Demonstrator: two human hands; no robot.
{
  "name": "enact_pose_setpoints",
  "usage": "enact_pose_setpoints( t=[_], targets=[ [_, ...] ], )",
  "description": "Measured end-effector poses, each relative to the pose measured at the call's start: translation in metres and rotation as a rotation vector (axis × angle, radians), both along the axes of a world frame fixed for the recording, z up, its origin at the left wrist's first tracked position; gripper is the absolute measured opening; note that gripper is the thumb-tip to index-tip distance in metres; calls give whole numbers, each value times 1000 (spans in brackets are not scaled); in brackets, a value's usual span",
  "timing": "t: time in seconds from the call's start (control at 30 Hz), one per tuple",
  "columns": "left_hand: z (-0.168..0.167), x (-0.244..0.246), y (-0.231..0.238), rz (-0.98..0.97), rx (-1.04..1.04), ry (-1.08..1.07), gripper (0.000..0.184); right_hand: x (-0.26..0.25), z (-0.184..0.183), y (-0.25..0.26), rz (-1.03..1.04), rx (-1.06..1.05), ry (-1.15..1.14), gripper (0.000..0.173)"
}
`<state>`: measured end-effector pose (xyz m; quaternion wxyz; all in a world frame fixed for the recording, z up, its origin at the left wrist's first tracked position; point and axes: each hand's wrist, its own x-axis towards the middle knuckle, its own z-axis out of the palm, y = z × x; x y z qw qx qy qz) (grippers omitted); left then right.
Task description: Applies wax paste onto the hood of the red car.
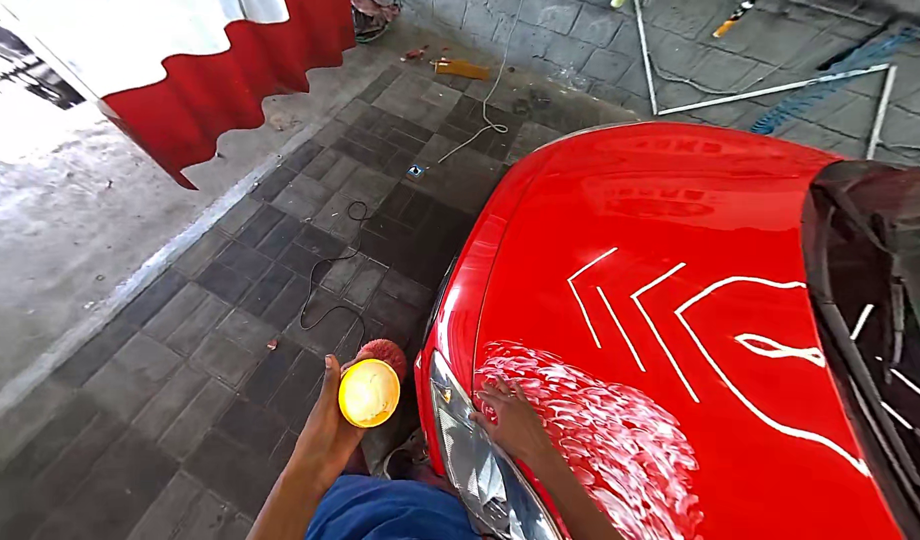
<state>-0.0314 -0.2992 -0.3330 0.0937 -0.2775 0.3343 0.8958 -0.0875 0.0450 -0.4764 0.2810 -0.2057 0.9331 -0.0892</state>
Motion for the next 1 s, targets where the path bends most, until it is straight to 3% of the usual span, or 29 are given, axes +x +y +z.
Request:
enact_pose_setpoints(
  t=[0.07,0.17,0.33,0.47,0.57,0.67,0.8,1.0],
  targets=[
    [2,-2,-1,-4,19,17,75,-7,-10,0,95,82,-50,81],
    [7,-5,-9,5,32,46,76,-18,4,-7,133,103,-140,75],
    [3,-10,-16,38,33,11,76,-40,-10,-8,89,103,-25,78],
    [8,-14,-28,51,25,22,77,-50,5,-22,155,143,-192,71],
    [3,-12,-28,75,37,-3,74,-69,2,-24,61,115,-70,76],
    [1,-13,-27,58,47,2,72,-88,-14,-22,87,246,-71,94],
    [6,-15,-31,82,57,43,75,-81,5,-30,100,192,-129,83],
    [-4,-15,-30,72,58,-3,73,-23,2,-9,219,180,-88,81]
  ],
)
